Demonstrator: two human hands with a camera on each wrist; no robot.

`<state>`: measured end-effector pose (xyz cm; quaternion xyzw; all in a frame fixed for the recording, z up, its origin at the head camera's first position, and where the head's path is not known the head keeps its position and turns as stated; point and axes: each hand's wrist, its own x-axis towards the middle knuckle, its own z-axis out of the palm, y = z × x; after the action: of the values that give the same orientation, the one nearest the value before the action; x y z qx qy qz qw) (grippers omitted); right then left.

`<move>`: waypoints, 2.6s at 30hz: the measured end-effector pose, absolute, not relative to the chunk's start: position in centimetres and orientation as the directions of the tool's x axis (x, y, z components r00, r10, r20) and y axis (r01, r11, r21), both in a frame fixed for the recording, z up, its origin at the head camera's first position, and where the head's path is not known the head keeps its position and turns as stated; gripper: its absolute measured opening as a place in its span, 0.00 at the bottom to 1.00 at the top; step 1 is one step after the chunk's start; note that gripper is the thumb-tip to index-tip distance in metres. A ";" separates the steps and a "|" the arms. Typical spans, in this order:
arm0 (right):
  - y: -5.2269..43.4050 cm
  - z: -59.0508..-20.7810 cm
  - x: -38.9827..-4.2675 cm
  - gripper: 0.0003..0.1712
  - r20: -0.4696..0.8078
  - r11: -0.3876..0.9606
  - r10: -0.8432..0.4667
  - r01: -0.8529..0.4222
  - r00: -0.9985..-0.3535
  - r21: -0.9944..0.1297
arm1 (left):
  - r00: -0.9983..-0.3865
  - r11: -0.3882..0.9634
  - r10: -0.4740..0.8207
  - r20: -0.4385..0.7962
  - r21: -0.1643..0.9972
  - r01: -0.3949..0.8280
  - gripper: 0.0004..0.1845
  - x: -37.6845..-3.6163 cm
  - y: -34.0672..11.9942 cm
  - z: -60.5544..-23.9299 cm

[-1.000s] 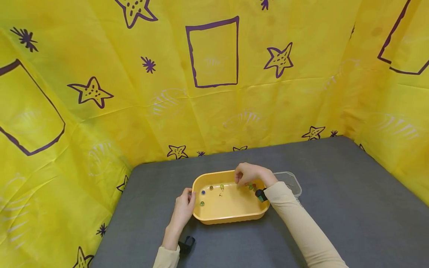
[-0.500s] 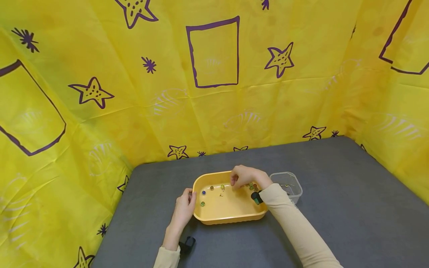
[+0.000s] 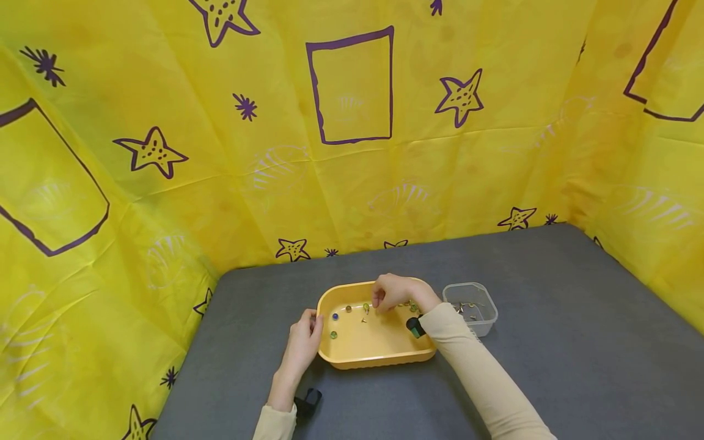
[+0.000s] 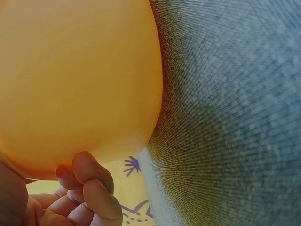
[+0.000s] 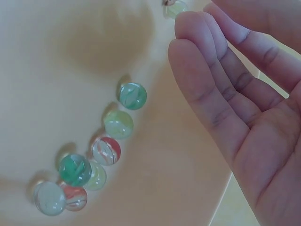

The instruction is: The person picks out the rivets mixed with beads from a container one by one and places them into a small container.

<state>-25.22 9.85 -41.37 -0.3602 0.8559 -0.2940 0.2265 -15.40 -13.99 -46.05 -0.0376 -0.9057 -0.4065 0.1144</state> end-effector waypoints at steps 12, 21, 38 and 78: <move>8.9 -41.8 -25.1 0.06 -0.112 0.508 -0.786 -0.532 -0.608 -0.678 | -0.970 0.671 -0.026 0.240 0.723 0.161 0.09 -15.4 -13.9 -46.0; 8.3 -41.9 -25.0 0.06 -0.109 0.507 -0.790 -0.542 -0.604 -0.670 | -0.972 0.669 -0.027 0.235 0.726 0.157 0.09 -15.4 -13.8 -46.0; 7.0 -42.5 -25.0 0.08 -0.136 0.503 -0.791 -0.507 -0.597 -0.700 | -0.976 0.664 -0.029 0.216 0.734 0.142 0.09 -15.4 -13.9 -45.9; 5.5 -43.6 -25.1 0.07 -0.148 0.522 -0.796 -0.543 -0.587 -0.657 | -0.974 0.658 -0.028 0.224 0.738 0.150 0.09 -15.4 -13.9 -45.9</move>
<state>-25.07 5.45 -43.57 -0.3968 0.8438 -0.2853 0.2216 -15.42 -13.91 -45.86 -0.0338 -0.9040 -0.4122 0.1083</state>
